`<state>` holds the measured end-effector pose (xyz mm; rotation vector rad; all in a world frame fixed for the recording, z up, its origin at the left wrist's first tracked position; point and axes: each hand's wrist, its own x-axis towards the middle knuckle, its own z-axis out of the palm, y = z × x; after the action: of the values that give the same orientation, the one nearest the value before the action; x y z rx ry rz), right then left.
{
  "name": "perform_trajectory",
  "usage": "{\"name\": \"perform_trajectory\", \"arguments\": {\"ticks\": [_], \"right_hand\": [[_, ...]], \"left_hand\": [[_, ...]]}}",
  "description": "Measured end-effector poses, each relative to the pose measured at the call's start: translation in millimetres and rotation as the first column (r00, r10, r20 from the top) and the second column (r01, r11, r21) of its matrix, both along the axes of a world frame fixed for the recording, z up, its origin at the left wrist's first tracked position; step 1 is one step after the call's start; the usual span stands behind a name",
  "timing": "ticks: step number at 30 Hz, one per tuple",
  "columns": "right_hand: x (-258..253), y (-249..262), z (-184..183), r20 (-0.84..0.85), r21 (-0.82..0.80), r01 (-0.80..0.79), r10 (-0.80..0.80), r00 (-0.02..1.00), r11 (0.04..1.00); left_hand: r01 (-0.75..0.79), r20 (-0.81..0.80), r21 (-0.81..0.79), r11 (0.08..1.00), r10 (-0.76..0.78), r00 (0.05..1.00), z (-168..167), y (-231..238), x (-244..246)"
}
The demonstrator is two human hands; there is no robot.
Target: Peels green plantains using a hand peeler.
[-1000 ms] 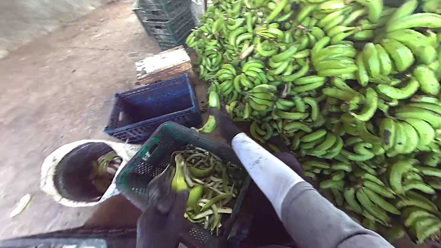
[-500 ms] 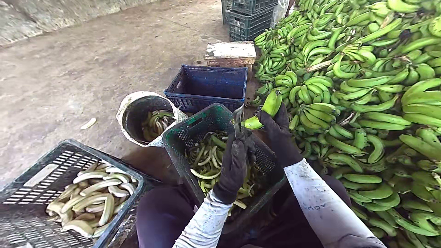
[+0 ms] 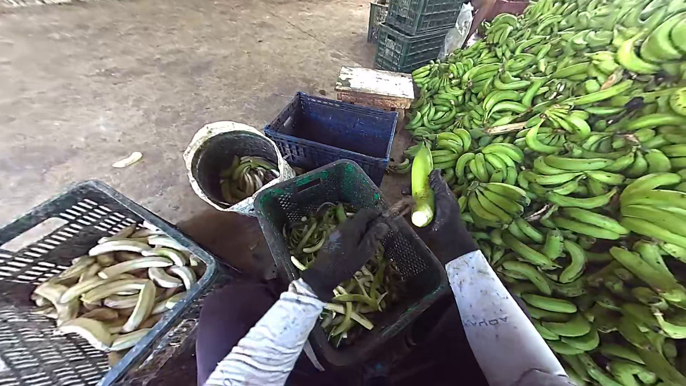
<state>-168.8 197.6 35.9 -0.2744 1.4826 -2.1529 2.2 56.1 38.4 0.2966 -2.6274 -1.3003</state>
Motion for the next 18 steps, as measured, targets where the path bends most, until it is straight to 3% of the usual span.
{"name": "perform_trajectory", "arguments": {"ticks": [2, 4, 8, 11, 14, 16, 18], "right_hand": [[2, -1, -2, -0.021, 0.014, -0.005, 0.006, 1.000, 1.000], [4, -2, -6, -0.037, 0.001, -0.034, 0.034, 0.999, 0.999], [16, -7, -23, 0.011, -0.132, -0.164, 0.166, 0.986, 0.978], [35, -15, -28, 0.133, -0.136, -0.229, 0.247, 0.960, 0.964], [47, -13, -39, 0.176, -0.023, -0.445, 0.442, 0.880, 0.895], [54, -9, -38, 0.147, 0.041, -0.444, 0.434, 0.889, 0.895], [48, -7, -33, 0.088, -0.005, -0.390, 0.389, 0.917, 0.921]], "left_hand": [[0.044, -0.053, -0.200, 0.979, -0.055, 0.997, 8, -4, -2], [0.051, -0.081, -0.300, 0.953, -0.079, 0.994, 8, -5, -4], [0.043, -0.110, -0.324, 0.945, -0.082, 0.991, -7, -13, -14], [-0.125, -0.175, -0.384, 0.915, 0.061, 0.983, -18, -30, -24], [-0.331, -0.167, -0.302, 0.894, 0.292, 0.942, -15, -58, -33], [-0.396, -0.182, -0.201, 0.896, 0.363, 0.914, -5, -73, -32], [-0.344, -0.231, -0.134, 0.929, 0.309, 0.923, 0, -71, -25]]}}
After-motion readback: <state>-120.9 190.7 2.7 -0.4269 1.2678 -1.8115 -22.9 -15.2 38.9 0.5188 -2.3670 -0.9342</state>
